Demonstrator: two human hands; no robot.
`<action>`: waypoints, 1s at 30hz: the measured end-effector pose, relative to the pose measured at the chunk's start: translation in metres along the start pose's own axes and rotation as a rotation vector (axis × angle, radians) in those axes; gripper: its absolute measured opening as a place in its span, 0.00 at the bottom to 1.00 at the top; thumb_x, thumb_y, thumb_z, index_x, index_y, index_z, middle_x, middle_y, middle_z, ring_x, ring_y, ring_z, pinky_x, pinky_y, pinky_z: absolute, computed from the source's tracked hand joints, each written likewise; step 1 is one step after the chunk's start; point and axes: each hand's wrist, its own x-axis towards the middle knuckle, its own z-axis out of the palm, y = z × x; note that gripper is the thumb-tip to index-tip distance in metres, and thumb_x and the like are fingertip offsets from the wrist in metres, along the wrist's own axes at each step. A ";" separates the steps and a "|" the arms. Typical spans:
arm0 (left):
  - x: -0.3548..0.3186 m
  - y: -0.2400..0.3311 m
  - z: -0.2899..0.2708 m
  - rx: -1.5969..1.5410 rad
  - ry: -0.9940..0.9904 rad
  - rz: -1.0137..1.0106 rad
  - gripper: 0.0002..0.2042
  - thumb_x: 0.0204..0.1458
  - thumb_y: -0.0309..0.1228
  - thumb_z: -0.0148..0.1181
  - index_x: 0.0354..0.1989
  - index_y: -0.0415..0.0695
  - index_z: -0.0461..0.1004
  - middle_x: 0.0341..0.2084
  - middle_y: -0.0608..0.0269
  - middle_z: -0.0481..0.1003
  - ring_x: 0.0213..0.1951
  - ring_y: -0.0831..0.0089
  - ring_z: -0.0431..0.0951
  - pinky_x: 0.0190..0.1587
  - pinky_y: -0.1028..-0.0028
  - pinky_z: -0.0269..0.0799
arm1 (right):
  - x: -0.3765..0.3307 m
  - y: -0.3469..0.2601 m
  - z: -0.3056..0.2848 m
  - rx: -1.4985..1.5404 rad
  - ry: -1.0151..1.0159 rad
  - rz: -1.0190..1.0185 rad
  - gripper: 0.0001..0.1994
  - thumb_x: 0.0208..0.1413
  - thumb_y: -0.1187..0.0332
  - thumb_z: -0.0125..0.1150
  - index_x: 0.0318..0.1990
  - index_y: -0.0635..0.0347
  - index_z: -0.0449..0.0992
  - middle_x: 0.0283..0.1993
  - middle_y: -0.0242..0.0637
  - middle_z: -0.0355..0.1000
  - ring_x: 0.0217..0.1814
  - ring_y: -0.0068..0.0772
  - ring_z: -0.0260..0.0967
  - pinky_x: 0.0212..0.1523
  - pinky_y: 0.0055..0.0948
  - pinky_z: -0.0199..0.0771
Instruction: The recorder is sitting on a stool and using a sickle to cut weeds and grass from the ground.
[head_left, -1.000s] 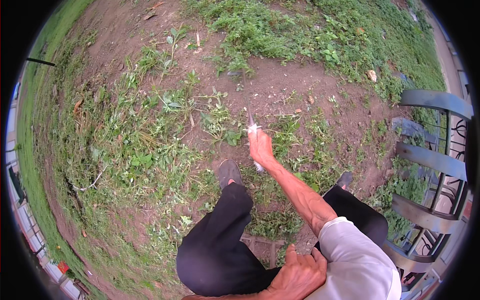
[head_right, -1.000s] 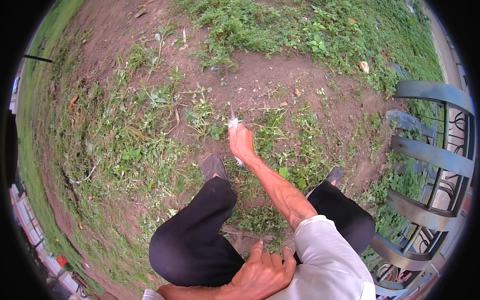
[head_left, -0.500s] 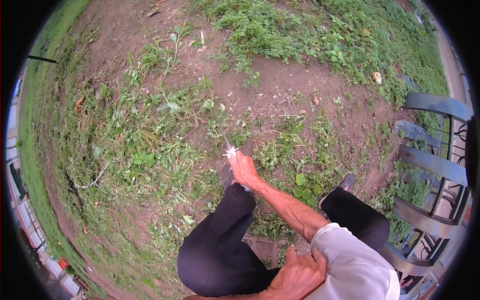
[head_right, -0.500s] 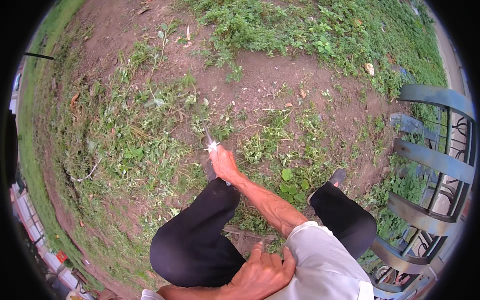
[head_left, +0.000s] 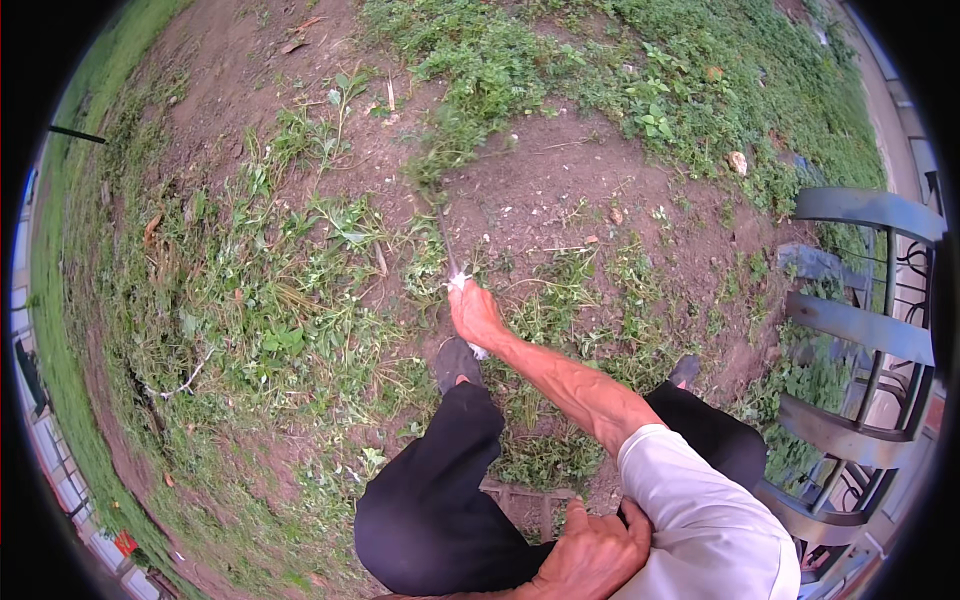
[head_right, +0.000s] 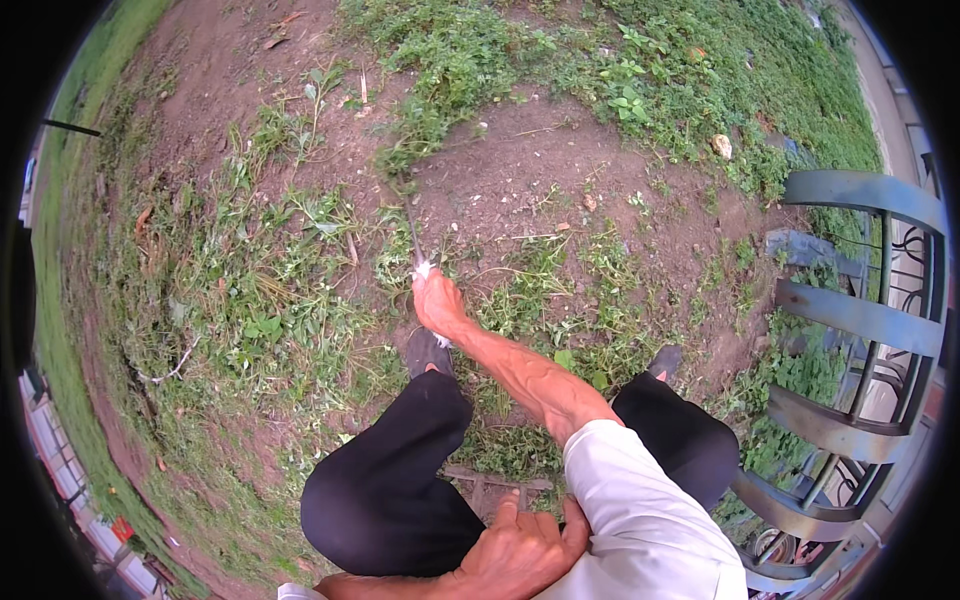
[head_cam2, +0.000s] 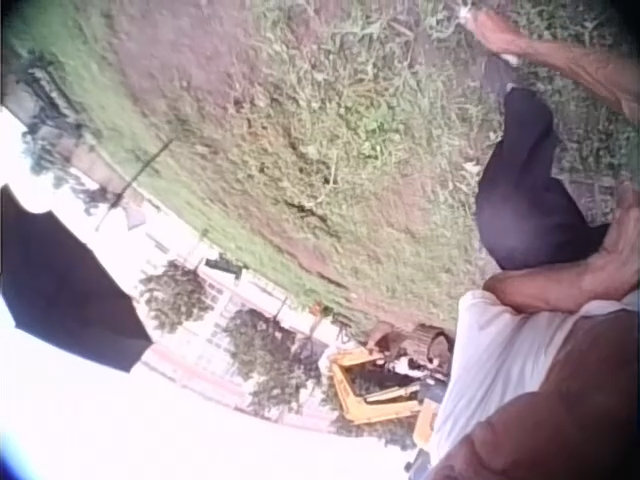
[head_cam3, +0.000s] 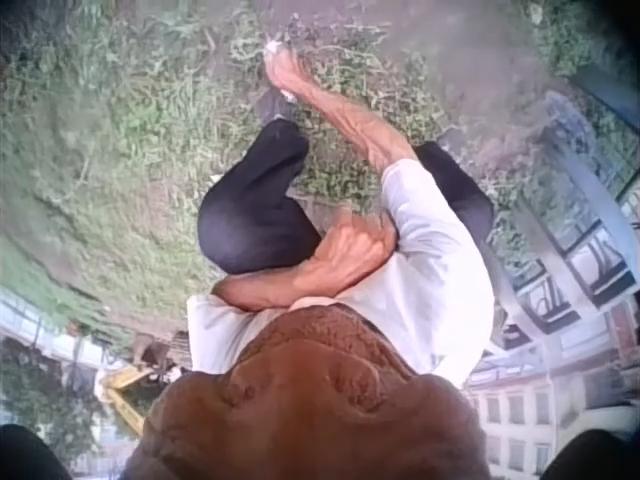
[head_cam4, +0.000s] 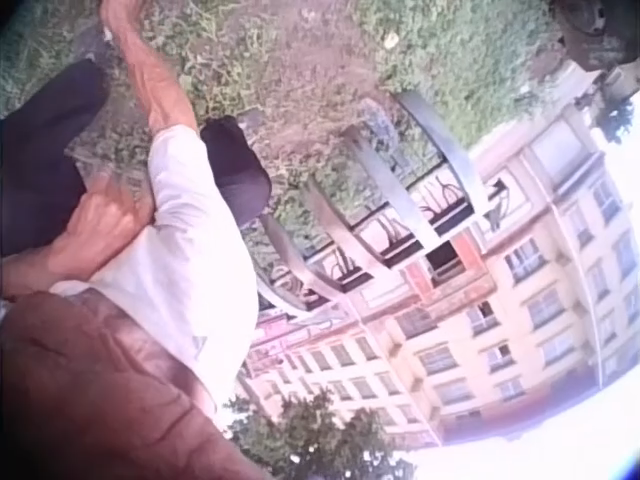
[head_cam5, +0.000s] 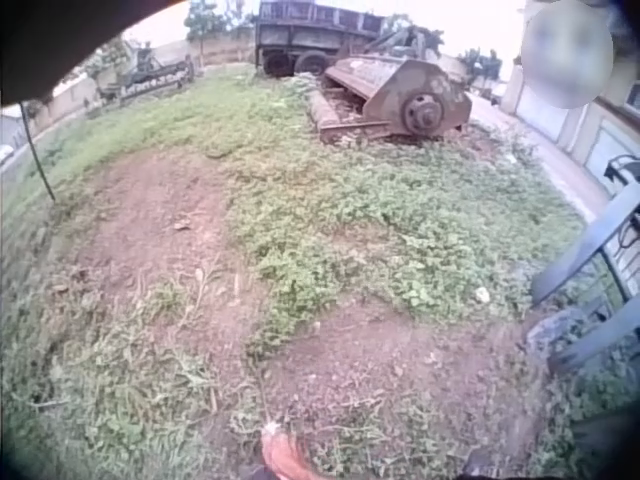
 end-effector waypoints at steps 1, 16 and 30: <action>-0.002 -0.001 -0.001 -0.005 -0.037 0.015 0.15 0.49 0.28 0.54 0.42 0.29 0.75 0.16 0.54 0.75 0.19 0.66 0.76 0.37 0.51 0.69 | -0.018 -0.007 0.000 -0.025 -0.161 -0.036 0.21 0.64 0.57 0.49 0.34 0.74 0.71 0.27 0.68 0.71 0.35 0.71 0.74 0.35 0.57 0.72; 0.010 -0.003 -0.006 0.057 -0.062 -0.007 0.16 0.49 0.28 0.54 0.43 0.29 0.75 0.13 0.56 0.74 0.19 0.67 0.76 0.35 0.55 0.71 | 0.035 -0.005 -0.004 0.051 0.029 0.017 0.17 0.62 0.62 0.53 0.35 0.75 0.71 0.31 0.67 0.74 0.36 0.71 0.75 0.37 0.59 0.73; 0.005 -0.013 0.004 -0.055 0.019 -0.069 0.16 0.49 0.28 0.54 0.43 0.30 0.75 0.14 0.55 0.74 0.17 0.64 0.75 0.37 0.50 0.73 | 0.155 0.011 -0.074 0.114 0.438 0.225 0.20 0.63 0.59 0.52 0.29 0.71 0.74 0.26 0.57 0.75 0.29 0.56 0.76 0.31 0.51 0.71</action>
